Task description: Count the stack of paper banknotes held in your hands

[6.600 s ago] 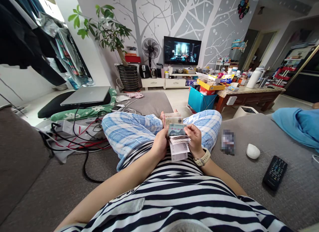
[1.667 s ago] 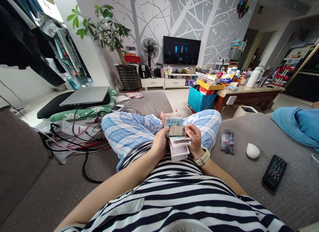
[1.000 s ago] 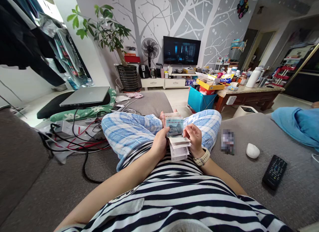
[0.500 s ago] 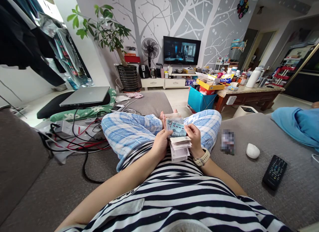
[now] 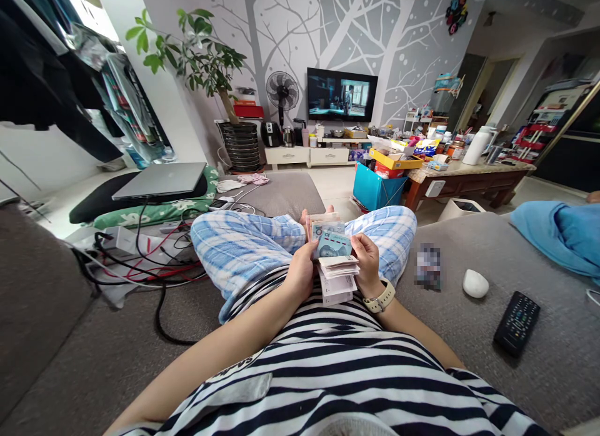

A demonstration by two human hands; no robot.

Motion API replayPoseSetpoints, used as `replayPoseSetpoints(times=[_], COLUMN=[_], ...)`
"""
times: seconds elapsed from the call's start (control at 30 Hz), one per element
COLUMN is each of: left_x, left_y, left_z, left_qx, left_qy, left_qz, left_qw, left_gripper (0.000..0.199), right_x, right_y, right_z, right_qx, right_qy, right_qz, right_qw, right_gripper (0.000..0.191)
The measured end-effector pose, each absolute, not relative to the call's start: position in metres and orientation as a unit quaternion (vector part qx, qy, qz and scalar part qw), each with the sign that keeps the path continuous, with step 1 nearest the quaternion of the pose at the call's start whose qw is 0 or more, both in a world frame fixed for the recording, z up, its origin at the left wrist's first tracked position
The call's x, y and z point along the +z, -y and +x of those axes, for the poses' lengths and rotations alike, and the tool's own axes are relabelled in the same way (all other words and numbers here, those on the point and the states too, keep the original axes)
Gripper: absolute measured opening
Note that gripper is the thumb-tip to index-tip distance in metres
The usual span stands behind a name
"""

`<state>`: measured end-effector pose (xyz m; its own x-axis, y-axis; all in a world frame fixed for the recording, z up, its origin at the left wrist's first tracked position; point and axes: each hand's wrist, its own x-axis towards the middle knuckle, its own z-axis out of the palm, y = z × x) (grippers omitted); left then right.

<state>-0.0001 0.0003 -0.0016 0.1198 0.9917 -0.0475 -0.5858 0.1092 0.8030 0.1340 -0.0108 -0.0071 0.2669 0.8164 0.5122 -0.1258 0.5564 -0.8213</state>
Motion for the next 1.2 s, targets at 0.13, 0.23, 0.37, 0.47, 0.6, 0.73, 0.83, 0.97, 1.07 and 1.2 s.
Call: replayPoseSetpoints(times=[0.13, 0.23, 0.37, 0.47, 0.6, 0.73, 0.83, 0.97, 1.07, 1.2], left_x=[-0.0013, -0.0003, 0.0012, 0.0017, 0.0013, 0.0008, 0.0009, 0.0015, 0.0016, 0.002], left_y=[-0.0005, 0.0001, 0.0009, 0.0007, -0.0002, -0.001, -0.0012, -0.0013, -0.0014, -0.0006], left_z=[-0.0002, -0.0002, -0.0003, -0.0004, -0.0007, -0.0008, -0.0006, -0.0006, -0.0011, -0.0014], left_qx=[0.582, 0.585, 0.587, 0.584, 0.583, 0.586, 0.585, 0.585, 0.588, 0.586], left_qy=[-0.308, -0.305, -0.306, -0.307, -0.307, -0.302, -0.299, -0.305, -0.312, -0.317], left_qz=[0.329, 0.334, 0.336, 0.336, 0.34, 0.343, 0.345, 0.344, 0.342, 0.342], left_qw=[0.677, 0.673, 0.67, 0.672, 0.67, 0.67, 0.671, 0.668, 0.663, 0.662], left_gripper=[0.026, 0.024, 0.024, 0.024, 0.025, 0.027, 0.028, 0.026, 0.025, 0.023], right_x=[-0.0087, -0.0081, -0.007, -0.0063, -0.005, -0.0036, -0.0025, -0.0012, -0.0011, -0.0022], right_y=[0.0106, 0.0107, 0.0115, 0.0121, 0.0123, 0.0126, 0.0131, 0.0136, 0.0135, 0.0128], right_z=[0.1347, 0.1347, 0.1344, 0.1342, 0.134, 0.1341, 0.1341, 0.134, 0.134, 0.1342], right_qx=[0.332, 0.332, 0.33, 0.327, 0.335, 0.33, 0.326, 0.324, 0.323, 0.328], right_qy=[0.517, 0.518, 0.52, 0.522, 0.522, 0.525, 0.528, 0.531, 0.532, 0.529], right_qz=[-0.319, -0.321, -0.322, -0.323, -0.325, -0.338, -0.348, -0.353, -0.351, -0.335], right_qw=[0.721, 0.72, 0.719, 0.718, 0.714, 0.707, 0.703, 0.699, 0.7, 0.707], right_gripper=[0.033, 0.033, 0.033, 0.033, 0.034, 0.036, 0.037, 0.037, 0.037, 0.035])
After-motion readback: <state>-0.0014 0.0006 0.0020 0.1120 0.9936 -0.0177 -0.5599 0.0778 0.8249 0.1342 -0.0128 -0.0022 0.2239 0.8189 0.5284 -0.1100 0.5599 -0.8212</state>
